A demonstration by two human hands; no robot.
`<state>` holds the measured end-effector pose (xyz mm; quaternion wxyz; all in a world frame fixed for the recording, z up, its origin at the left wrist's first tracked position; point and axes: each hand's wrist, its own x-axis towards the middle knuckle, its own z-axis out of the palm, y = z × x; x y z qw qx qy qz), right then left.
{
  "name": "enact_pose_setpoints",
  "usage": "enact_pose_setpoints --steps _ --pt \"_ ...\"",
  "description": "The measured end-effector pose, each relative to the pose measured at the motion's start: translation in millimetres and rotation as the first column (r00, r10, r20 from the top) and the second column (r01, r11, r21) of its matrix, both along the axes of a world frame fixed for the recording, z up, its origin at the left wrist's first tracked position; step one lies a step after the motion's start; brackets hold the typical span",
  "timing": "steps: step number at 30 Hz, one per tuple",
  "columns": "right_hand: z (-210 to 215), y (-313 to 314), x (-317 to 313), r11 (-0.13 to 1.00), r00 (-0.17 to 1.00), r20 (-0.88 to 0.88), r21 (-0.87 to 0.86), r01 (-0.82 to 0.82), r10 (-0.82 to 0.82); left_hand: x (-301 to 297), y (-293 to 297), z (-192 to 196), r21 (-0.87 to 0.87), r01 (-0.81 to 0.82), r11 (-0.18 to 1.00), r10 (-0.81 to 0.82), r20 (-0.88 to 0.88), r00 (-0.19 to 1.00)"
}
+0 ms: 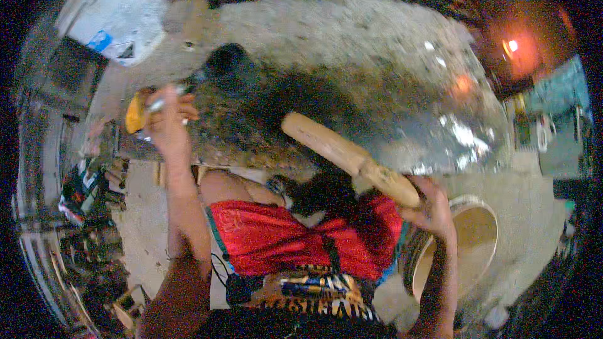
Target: The person repeatedly paints the exterior of bamboo tubes with a dark finish using a brush, then heats each tube over a flame before placing it into a bucket. The process is repeated for multiple tubes.
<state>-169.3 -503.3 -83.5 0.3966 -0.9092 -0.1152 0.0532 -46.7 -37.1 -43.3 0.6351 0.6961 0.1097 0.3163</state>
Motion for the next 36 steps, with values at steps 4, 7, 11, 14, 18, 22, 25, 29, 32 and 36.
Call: enact_pose_setpoints --steps 4,7,11,14,18,22,25,29,32,36 --pt "0.9 -0.3 -4.4 0.998 0.997 -0.057 -0.037 0.052 -0.054 -18.3 -39.9 -0.4 -0.377 0.305 0.875 -0.302 0.068 0.951" --pt "6.8 5.0 -2.2 0.999 1.0 -0.003 -0.022 0.024 -0.024 -29.7 -83.3 -14.5 -0.469 0.404 0.785 -0.514 -0.13 0.848" --pt "22.2 5.1 -7.5 0.999 0.999 -0.044 -0.05 -0.003 0.001 -40.2 -128.9 -31.9 -0.632 0.507 0.586 -0.736 -0.155 0.659" --pt "27.0 4.0 -11.0 1.0 0.996 -0.087 -0.026 0.009 -0.011 -43.2 -149.4 -39.5 -0.646 0.551 0.528 -0.791 -0.137 0.597" --pt "29.0 3.8 -11.8 0.998 0.984 -0.173 -0.054 0.029 -0.038 -44.9 -162.7 -42.5 -0.589 0.592 0.55 -0.794 -0.148 0.59" --pt "28.3 7.3 -10.3 1.0 0.997 -0.069 0.001 0.016 -0.016 -44.9 -161.3 -44.2 -0.486 0.618 0.618 -0.767 -0.201 0.609" --pt "29.1 5.1 -10.6 0.999 0.986 -0.162 -0.014 0.038 -0.039 -40.0 -147.5 -48.3 -0.431 0.571 0.699 -0.703 -0.265 0.66" --pt "24.3 1.5 -9.4 1.0 0.99 -0.142 -0.007 0.022 -0.022 -23.6 -111.4 -57.4 -0.387 0.484 0.785 -0.599 -0.274 0.752" --pt "18.9 0.4 -5.5 0.999 0.991 -0.137 0.035 -0.002 0.007 -9.3 -78.7 -61.9 -0.334 0.403 0.852 -0.501 -0.301 0.811" --pt "16.3 -0.4 -5.1 0.998 0.991 -0.13 0.062 0.01 -0.002 -0.8 -50.3 -56.9 -0.282 0.294 0.913 -0.379 -0.32 0.869"
